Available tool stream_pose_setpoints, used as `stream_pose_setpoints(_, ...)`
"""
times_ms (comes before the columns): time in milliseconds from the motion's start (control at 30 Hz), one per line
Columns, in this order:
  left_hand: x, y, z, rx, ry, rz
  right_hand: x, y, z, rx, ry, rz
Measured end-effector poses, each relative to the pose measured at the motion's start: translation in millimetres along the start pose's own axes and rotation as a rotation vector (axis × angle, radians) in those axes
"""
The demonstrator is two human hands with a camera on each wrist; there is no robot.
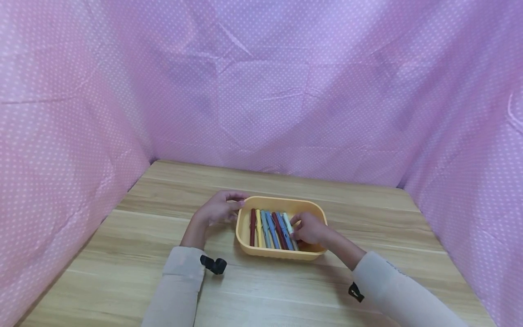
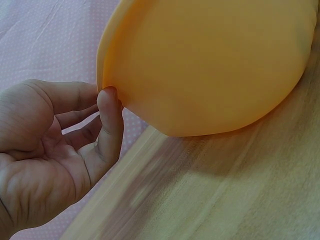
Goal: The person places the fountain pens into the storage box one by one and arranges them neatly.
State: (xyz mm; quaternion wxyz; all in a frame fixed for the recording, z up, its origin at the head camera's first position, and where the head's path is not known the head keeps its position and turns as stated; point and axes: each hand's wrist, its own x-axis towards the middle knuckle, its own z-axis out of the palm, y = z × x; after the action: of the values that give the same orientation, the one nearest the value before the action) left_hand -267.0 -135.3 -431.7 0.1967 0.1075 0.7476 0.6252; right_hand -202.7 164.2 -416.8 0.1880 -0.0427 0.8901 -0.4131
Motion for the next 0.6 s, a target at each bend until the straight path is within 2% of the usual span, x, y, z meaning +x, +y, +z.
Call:
stream_pose_setpoints(400, 1.8, -1.5, -0.8, -0.011, -0.003, -0.004, 1.9, 1.1, -2.8, 0.013, -0.004, 0.013)
stream_pose_setpoints(600, 2.3, -2.3, -1.2, -0.013, 0.002, -0.001, 3.0, -2.0, -11.0, 0.033, -0.007, -0.026)
